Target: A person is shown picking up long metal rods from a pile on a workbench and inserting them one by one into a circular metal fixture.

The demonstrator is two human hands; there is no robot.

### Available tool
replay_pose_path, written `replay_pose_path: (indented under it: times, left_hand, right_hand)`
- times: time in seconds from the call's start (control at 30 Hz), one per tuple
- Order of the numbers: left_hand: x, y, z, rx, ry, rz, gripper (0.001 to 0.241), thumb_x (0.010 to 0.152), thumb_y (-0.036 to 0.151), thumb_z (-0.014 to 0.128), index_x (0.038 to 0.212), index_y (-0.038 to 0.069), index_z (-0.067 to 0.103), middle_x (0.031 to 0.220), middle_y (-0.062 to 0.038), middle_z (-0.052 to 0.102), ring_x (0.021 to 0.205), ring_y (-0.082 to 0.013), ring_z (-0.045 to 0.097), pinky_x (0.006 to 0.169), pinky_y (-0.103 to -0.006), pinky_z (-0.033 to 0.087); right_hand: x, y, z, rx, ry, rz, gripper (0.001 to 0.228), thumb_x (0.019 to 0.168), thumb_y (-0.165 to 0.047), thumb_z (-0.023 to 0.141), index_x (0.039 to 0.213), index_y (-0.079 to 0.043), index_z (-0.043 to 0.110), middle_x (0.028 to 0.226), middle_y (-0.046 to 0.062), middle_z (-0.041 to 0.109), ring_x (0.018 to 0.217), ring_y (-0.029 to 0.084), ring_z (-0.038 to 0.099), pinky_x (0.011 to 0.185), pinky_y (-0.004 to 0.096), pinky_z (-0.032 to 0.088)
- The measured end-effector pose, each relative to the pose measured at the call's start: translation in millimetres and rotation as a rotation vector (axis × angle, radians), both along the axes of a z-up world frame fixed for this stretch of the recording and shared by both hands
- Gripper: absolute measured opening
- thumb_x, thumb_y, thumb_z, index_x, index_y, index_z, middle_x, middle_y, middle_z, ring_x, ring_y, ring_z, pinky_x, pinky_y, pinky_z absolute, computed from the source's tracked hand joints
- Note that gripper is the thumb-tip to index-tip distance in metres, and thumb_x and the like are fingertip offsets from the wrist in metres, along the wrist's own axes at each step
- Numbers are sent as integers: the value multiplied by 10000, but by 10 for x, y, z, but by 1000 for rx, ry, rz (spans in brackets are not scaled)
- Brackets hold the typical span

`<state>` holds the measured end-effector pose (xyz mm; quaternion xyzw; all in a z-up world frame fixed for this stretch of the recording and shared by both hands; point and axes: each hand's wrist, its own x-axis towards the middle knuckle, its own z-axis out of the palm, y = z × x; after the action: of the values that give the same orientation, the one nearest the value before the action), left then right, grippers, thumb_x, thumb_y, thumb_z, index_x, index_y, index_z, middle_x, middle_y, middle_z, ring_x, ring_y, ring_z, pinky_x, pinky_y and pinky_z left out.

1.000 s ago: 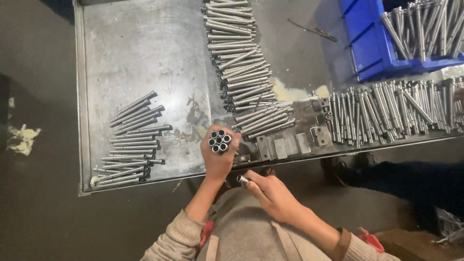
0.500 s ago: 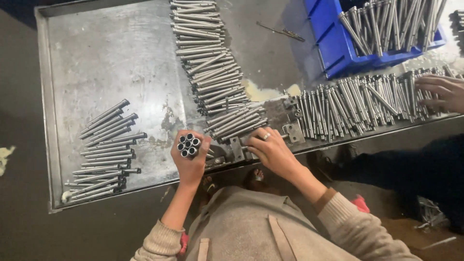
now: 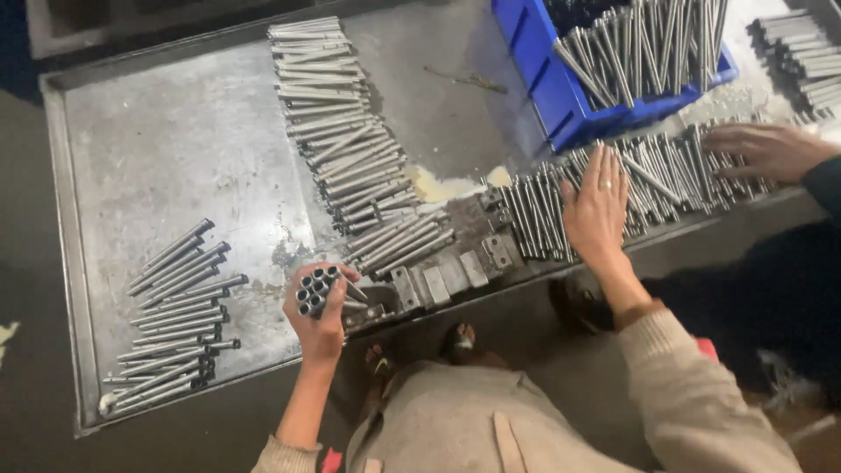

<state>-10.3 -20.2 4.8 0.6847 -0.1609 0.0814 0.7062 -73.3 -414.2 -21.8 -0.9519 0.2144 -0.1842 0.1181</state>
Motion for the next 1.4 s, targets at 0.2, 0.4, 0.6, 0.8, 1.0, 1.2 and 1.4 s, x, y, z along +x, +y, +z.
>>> replay_pose_path:
  times: [0.2,0.4,0.6,0.8,1.0,1.2,1.4]
  left_hand:
    - [5,-27,153,-28,-11,-110,164,913,200,705,936,40,733,945,-165,780,928,-294,760,835,-404,571]
    - [-15,-12,-21,-141,70,-32,82,939,110,682,949,34,712,903,-176,776,855,-272,762,782,-395,581]
    - [-25,27,40,-171,61,-104,122,1005,197,609,1053,97,662,971,-89,726,922,-239,727,868,-407,628]
    - [-4,46,27,-150,75,-92,153,993,242,611,1006,100,665,947,-70,734,912,-222,729,849,-378,607]
    - [3,47,-16,-192,65,-142,147,996,234,617,1022,95,661,986,-76,709,950,-231,718,892,-397,591]
    - [18,45,24,-52,-23,-17,113,972,225,627,981,118,665,985,-39,637,916,-200,639,847,-355,512]
    - [-1,8,35,25,-50,84,117,970,215,654,974,100,670,955,-42,659,880,-193,650,802,-329,516]
  right_hand:
    - [16,1813,280,599,-286,509,379,869,42,721,1239,-33,686,1146,159,723,1150,366,678,1015,464,501]
    - [62,2441,221,703,-228,450,135,1028,-213,545,934,-161,627,657,22,670,583,239,663,561,364,529]
    - [-700,3043,250,1592,315,165,415,1088,-421,379,883,-88,516,623,-54,248,456,57,173,366,252,151]
    - [-592,3078,284,2084,372,-96,353,1109,-407,427,895,-130,475,643,-49,259,464,67,146,378,238,94]
    - [-598,3182,257,1891,327,-79,379,1106,-430,412,862,-141,434,656,-40,233,459,67,146,375,248,89]
    - [-630,3310,289,1608,236,-77,390,1122,-360,382,856,-82,448,601,-28,249,447,80,165,364,272,143]
    - [-709,3272,531,1460,173,70,421,1072,-450,384,816,-118,422,602,-38,274,447,70,228,325,257,259]
